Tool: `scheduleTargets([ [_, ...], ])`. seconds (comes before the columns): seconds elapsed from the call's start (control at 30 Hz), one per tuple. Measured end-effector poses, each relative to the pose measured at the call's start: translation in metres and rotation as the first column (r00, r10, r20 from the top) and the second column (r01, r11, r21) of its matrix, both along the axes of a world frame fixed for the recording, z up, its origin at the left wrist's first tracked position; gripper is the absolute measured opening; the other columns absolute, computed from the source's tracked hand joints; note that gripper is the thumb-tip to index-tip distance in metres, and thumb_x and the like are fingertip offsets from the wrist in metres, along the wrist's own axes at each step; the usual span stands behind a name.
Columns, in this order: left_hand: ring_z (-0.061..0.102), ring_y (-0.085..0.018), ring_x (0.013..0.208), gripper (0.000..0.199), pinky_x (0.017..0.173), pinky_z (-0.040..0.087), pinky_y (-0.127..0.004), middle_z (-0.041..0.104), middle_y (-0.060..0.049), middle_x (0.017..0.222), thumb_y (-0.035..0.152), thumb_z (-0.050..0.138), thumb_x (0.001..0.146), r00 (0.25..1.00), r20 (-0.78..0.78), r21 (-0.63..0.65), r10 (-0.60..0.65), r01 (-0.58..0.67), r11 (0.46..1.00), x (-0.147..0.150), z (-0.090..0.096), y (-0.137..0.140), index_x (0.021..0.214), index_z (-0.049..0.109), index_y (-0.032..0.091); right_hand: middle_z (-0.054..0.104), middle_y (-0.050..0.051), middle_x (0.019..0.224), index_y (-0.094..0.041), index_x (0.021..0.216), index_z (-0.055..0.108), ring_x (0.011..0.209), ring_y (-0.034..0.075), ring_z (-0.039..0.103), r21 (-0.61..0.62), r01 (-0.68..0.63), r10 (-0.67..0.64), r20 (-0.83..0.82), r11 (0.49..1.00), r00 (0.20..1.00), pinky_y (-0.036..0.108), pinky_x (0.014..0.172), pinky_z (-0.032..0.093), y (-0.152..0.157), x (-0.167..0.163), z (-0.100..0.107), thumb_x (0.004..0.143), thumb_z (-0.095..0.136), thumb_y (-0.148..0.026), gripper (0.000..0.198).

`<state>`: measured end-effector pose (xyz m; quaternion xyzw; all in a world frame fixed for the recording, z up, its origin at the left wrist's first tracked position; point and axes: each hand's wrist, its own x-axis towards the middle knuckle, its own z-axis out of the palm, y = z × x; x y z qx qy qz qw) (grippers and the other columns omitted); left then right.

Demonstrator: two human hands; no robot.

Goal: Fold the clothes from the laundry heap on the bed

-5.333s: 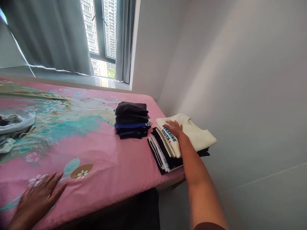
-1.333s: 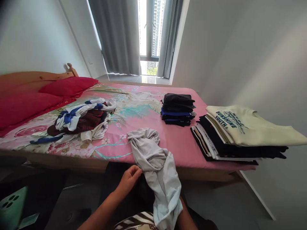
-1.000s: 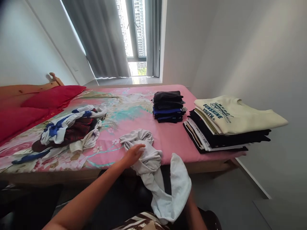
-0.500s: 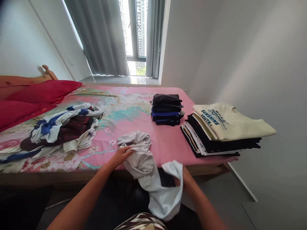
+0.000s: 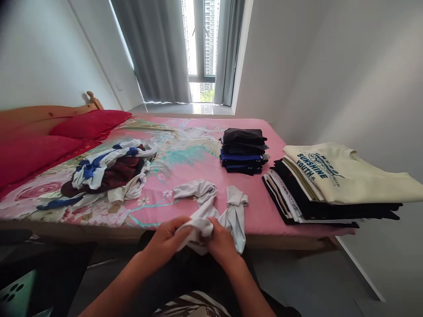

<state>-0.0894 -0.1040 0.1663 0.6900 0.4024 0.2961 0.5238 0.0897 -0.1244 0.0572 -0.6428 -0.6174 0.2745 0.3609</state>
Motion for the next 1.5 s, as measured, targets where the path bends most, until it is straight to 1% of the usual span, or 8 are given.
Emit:
scheduleTargets([
  [0.37,0.045,-0.012,0.060,0.047,0.055,0.034,-0.022,0.055,-0.001,0.067,0.058,0.058,0.072,0.992,0.128,-0.345,0.005,0.039,0.938,-0.021,-0.046,0.039,0.082,0.065,0.013,0.068,0.008,0.078,-0.017,0.089,0.066,0.072,0.024,0.062,-0.231,0.275,-0.357,-0.508,0.933,0.784,0.032,0.062,0.047,-0.008,0.122,0.021,0.068,0.056,-0.057,0.046],
  [0.47,0.046,-0.013,0.061,0.041,0.055,0.035,-0.022,0.053,0.000,0.061,0.054,0.062,0.067,0.952,-0.002,0.046,0.306,-0.305,0.951,-0.022,0.020,0.113,0.070,0.063,0.013,0.063,0.005,0.071,-0.015,0.081,0.065,0.068,0.020,0.056,0.054,0.356,-0.328,-0.275,0.933,0.904,0.031,0.062,0.044,0.063,0.113,0.103,0.066,0.060,-0.051,0.040],
  [0.67,0.051,-0.012,0.070,0.039,0.063,0.040,-0.020,0.056,0.002,0.073,0.050,0.054,0.079,0.806,0.375,0.548,0.457,-0.591,0.593,-0.039,0.154,0.105,0.091,0.066,0.014,0.059,0.001,0.075,-0.019,0.085,0.063,0.069,0.014,0.051,0.802,0.358,-0.335,-0.210,0.479,0.918,0.027,0.067,0.043,0.115,0.082,0.245,0.076,0.055,-0.031,0.017],
  [0.73,0.052,-0.013,0.071,0.038,0.063,0.041,-0.020,0.058,0.002,0.072,0.049,0.055,0.080,0.802,0.334,0.529,0.496,-0.594,0.606,-0.042,0.126,0.075,0.091,0.067,0.015,0.061,0.002,0.079,-0.018,0.088,0.063,0.073,0.016,0.054,0.802,0.343,-0.322,-0.200,0.489,0.925,0.028,0.070,0.044,0.101,0.070,0.221,0.073,0.056,-0.031,0.021],
  [0.9,0.056,-0.018,0.077,0.038,0.067,0.042,-0.023,0.064,0.000,0.075,0.049,0.050,0.083,0.948,-0.090,0.204,0.306,-0.283,0.937,-0.057,-0.033,0.031,0.084,0.069,0.016,0.066,0.004,0.078,-0.018,0.084,0.067,0.076,0.022,0.060,0.236,0.293,-0.250,-0.198,0.927,0.948,0.031,0.070,0.046,0.045,0.069,0.038,0.061,0.059,-0.031,0.028],
  [1.07,0.054,-0.016,0.069,0.041,0.062,0.039,-0.023,0.061,-0.001,0.070,0.045,0.042,0.088,0.900,-0.429,-0.007,-0.078,0.083,0.997,-0.083,-0.114,0.011,0.072,0.066,0.015,0.066,0.003,0.075,-0.017,0.081,0.067,0.067,0.021,0.058,-0.204,0.325,-0.381,-0.384,0.924,0.841,0.029,0.061,0.044,-0.021,0.081,-0.081,0.052,0.055,-0.025,0.032],
  [1.33,0.037,-0.031,0.129,0.095,0.106,0.031,-0.046,0.037,-0.011,0.145,0.030,0.075,0.058,0.881,-0.472,0.267,0.004,0.139,0.954,0.010,-0.128,-0.015,0.143,0.033,0.028,0.063,0.001,0.073,-0.017,0.081,0.064,0.066,0.017,0.055,-0.134,0.155,-0.199,-0.444,0.979,0.874,0.025,0.061,0.042,-0.042,0.044,-0.048,0.058,0.055,-0.020,0.024],
  [1.5,0.058,-0.021,0.101,0.043,0.089,0.044,-0.035,0.064,-0.007,0.109,0.008,0.048,0.070,0.942,-0.336,0.256,0.020,0.070,0.964,0.060,-0.123,-0.005,0.109,0.061,0.020,0.065,0.002,0.084,-0.019,0.088,0.064,0.077,0.019,0.057,-0.005,0.177,-0.170,-0.305,0.984,0.937,0.026,0.070,0.044,-0.040,0.063,-0.022,0.066,0.056,-0.022,0.023],
])
